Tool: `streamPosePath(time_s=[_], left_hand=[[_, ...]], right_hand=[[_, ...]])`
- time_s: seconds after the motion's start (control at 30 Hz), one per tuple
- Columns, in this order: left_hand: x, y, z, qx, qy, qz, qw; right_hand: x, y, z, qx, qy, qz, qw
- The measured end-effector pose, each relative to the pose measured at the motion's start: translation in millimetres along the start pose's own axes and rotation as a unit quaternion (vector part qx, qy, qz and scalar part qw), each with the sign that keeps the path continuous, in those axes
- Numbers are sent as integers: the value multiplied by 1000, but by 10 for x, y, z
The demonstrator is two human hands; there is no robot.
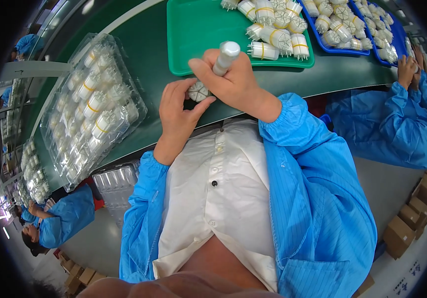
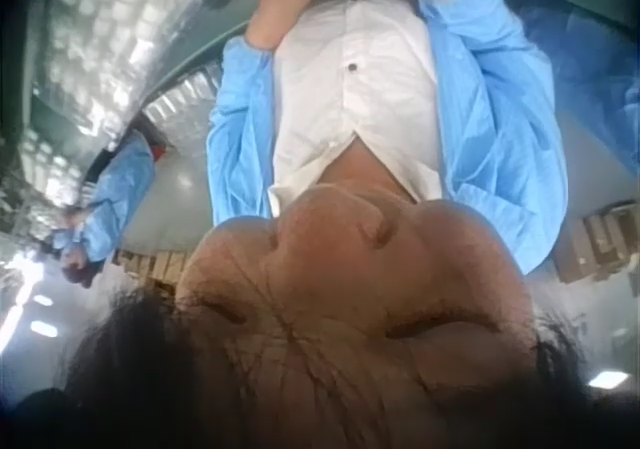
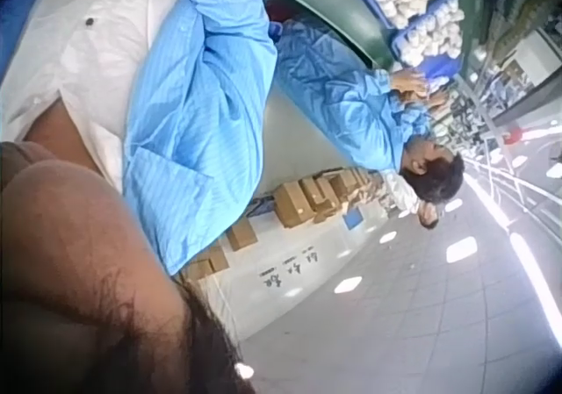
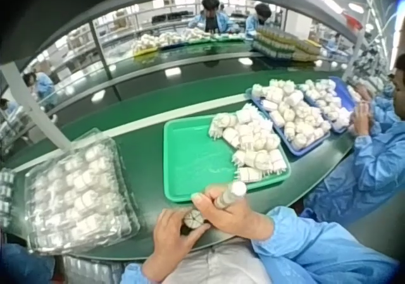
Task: The person assembles small white plastic components by hand, then places the assembled components into green trays.
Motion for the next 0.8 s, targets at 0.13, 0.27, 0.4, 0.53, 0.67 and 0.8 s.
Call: streamPosePath(time_s=[0.13,0.27,0.4,0.53,0.67,0.8], left_hand=[[1,39,57,0,-12,-19,1000],[3,47,42,-7,-15,-23,1000],[-11,58,35,-6,-25,-28,999],[-18,43,23,4,-15,-34,999],[-30,44,41,11,-21,-38,999],[-44,38,-66,44,-15,-20,999]], right_hand=[[46,33,-14,7,65,-10,998],[42,-4,4,8,112,-36,993],[91,-29,85,1,137,-46,990],[120,8,96,-35,172,-48,983],[75,20,-103,36,63,-48,996],[-19,-60,-16,18,-11,-47,999]])
Point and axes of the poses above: each hand's wrist, its own y-axis away from the middle knuckle, its own x-axis out of the palm, z = x × y, the point moved 8 cm from there along -y, towards the middle knuckle, and after that the axes turned 13 degrees about y, right-handed, at the moved point
